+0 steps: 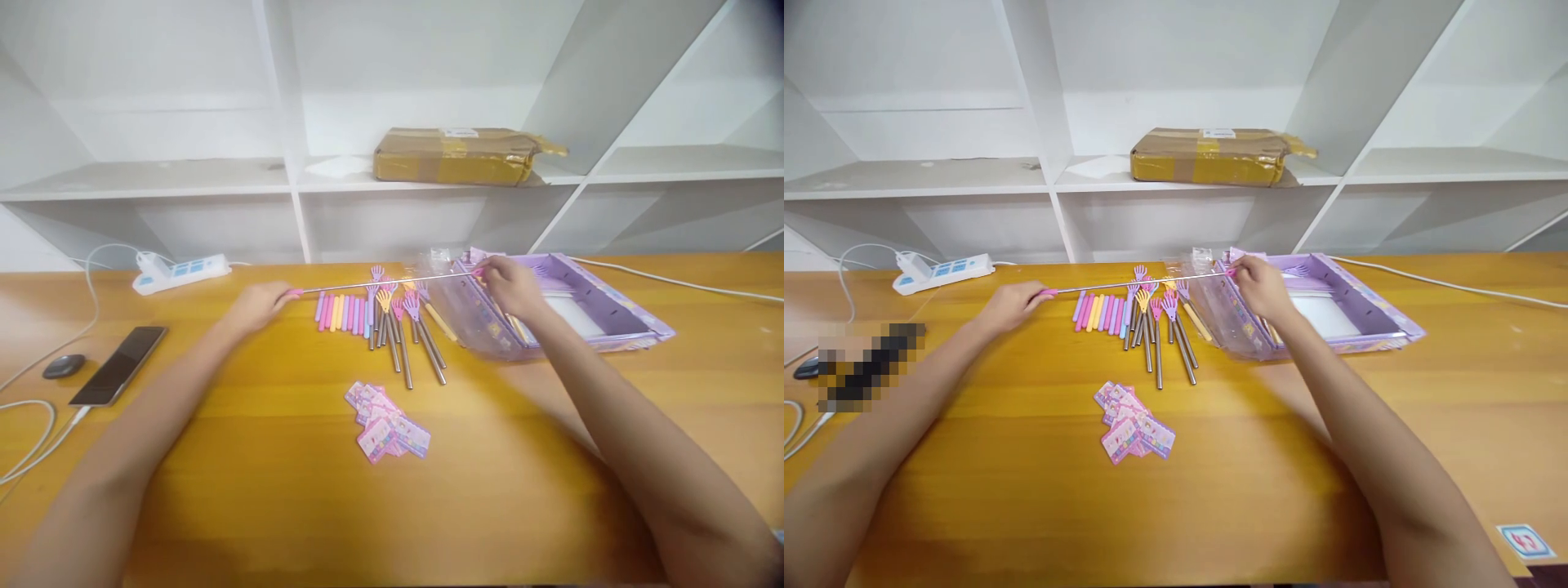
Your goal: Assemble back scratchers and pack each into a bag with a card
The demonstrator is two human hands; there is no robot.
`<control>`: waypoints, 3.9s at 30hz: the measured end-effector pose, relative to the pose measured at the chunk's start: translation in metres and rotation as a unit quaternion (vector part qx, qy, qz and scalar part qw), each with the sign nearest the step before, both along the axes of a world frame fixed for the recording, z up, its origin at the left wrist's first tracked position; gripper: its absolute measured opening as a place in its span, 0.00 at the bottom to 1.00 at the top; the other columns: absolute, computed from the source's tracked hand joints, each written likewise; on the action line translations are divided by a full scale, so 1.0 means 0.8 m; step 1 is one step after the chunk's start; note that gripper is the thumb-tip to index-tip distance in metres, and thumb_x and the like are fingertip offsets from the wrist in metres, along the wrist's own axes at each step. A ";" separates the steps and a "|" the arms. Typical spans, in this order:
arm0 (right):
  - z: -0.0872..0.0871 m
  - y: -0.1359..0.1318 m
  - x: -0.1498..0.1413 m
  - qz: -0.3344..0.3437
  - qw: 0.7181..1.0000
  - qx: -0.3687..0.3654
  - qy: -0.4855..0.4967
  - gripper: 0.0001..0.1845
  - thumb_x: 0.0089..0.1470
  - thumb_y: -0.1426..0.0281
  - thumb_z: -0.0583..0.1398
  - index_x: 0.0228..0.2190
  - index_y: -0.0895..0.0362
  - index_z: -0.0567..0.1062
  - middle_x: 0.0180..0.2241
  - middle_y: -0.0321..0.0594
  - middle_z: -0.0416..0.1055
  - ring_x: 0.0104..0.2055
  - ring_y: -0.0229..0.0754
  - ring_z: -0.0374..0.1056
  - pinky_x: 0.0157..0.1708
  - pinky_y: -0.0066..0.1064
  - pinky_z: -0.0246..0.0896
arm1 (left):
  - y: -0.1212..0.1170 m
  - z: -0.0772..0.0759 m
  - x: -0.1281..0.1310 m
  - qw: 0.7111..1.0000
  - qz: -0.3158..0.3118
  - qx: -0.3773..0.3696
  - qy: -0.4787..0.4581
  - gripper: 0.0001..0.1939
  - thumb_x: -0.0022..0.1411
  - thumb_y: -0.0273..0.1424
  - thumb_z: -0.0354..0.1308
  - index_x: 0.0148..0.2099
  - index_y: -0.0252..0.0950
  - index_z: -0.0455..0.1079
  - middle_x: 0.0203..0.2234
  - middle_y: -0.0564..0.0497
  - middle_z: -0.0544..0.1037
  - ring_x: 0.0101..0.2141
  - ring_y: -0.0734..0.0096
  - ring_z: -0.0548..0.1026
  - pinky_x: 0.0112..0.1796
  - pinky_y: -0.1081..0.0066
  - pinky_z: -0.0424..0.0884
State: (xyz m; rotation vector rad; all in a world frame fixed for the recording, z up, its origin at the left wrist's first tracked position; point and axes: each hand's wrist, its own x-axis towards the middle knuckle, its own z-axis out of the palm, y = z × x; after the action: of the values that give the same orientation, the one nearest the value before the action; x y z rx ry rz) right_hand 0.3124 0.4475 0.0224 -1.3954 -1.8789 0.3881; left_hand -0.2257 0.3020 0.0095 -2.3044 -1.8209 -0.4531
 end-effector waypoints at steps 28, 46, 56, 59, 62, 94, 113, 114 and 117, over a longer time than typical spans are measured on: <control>-0.096 -0.152 -0.147 0.267 0.960 0.002 -0.081 0.12 0.75 0.69 0.53 0.46 0.52 0.77 0.46 0.46 0.78 0.49 0.52 0.76 0.50 0.41 0.69 | -0.051 -0.060 0.167 0.987 -0.130 -0.097 0.008 0.22 0.84 0.43 0.44 0.51 0.39 0.77 0.42 0.46 0.87 0.39 0.57 0.84 0.39 0.64 0.74; -0.025 -0.096 -0.106 0.185 0.970 -0.021 0.154 0.08 0.67 0.62 0.63 0.40 0.53 0.80 0.39 0.41 0.83 0.43 0.48 0.78 0.48 0.40 0.71 | -0.024 -0.019 0.104 0.992 -0.054 0.056 0.099 0.24 0.83 0.42 0.45 0.38 0.38 0.73 0.32 0.40 0.80 0.34 0.55 0.76 0.31 0.63 0.61; 0.054 -0.012 0.068 -0.022 0.966 0.020 0.256 0.03 0.67 0.75 0.66 0.40 0.59 0.83 0.37 0.45 0.81 0.28 0.35 0.61 0.33 0.34 0.56 | -0.009 0.062 -0.073 0.956 0.021 0.267 0.120 0.32 0.80 0.56 0.45 0.28 0.41 0.57 0.20 0.51 0.63 0.26 0.64 0.55 0.31 0.64 0.51; 0.057 -0.006 0.097 -0.048 0.960 0.017 0.275 0.03 0.65 0.77 0.69 0.37 0.59 0.82 0.34 0.43 0.77 0.28 0.33 0.62 0.33 0.35 0.55 | -0.013 0.064 -0.087 0.965 0.029 0.234 0.112 0.33 0.80 0.59 0.42 0.29 0.40 0.58 0.22 0.51 0.65 0.29 0.64 0.58 0.34 0.65 0.57; 0.054 -0.003 0.096 -0.071 0.959 0.022 0.273 0.06 0.66 0.79 0.67 0.36 0.58 0.81 0.28 0.36 0.71 0.26 0.32 0.57 0.32 0.36 0.54 | -0.008 0.054 -0.083 0.971 0.024 0.214 0.109 0.31 0.80 0.58 0.41 0.31 0.41 0.61 0.24 0.49 0.69 0.31 0.60 0.65 0.35 0.63 0.63; 0.047 -0.011 0.007 -0.020 0.921 -0.108 0.375 0.12 0.61 0.74 0.63 0.35 0.50 0.64 0.28 0.31 0.68 0.23 0.33 0.58 0.26 0.31 0.50 | -0.009 0.012 -0.010 0.969 -0.055 0.242 0.016 0.16 0.75 0.47 0.59 0.41 0.41 0.77 0.37 0.42 0.87 0.37 0.56 0.85 0.35 0.62 0.76; -0.096 -0.196 -0.163 0.266 0.924 -0.157 0.226 0.13 0.65 0.64 0.56 0.49 0.47 0.60 0.34 0.32 0.65 0.29 0.42 0.66 0.28 0.35 0.67 | -0.055 -0.063 0.154 0.982 -0.152 -0.055 -0.095 0.16 0.80 0.42 0.51 0.57 0.40 0.74 0.51 0.42 0.85 0.48 0.57 0.85 0.47 0.61 0.80; -0.096 -0.196 -0.164 0.268 0.925 -0.157 0.218 0.13 0.65 0.65 0.56 0.49 0.47 0.61 0.34 0.32 0.65 0.29 0.43 0.66 0.29 0.36 0.67 | -0.055 -0.063 0.155 0.980 -0.158 -0.073 -0.093 0.16 0.80 0.41 0.50 0.58 0.40 0.73 0.52 0.42 0.85 0.48 0.57 0.85 0.48 0.61 0.80; -0.095 -0.196 -0.165 0.267 0.931 -0.146 0.200 0.12 0.64 0.66 0.56 0.49 0.48 0.63 0.34 0.34 0.67 0.31 0.44 0.67 0.31 0.37 0.68 | -0.055 -0.063 0.156 0.977 -0.163 -0.100 -0.089 0.15 0.79 0.40 0.50 0.58 0.41 0.73 0.51 0.44 0.85 0.44 0.58 0.85 0.46 0.61 0.78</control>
State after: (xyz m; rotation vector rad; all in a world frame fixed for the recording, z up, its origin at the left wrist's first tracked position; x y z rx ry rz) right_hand 0.1805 0.2909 -0.0540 -0.8596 -1.8733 1.1703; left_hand -0.1009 0.2580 -0.0408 -2.8029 -1.6275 -0.5594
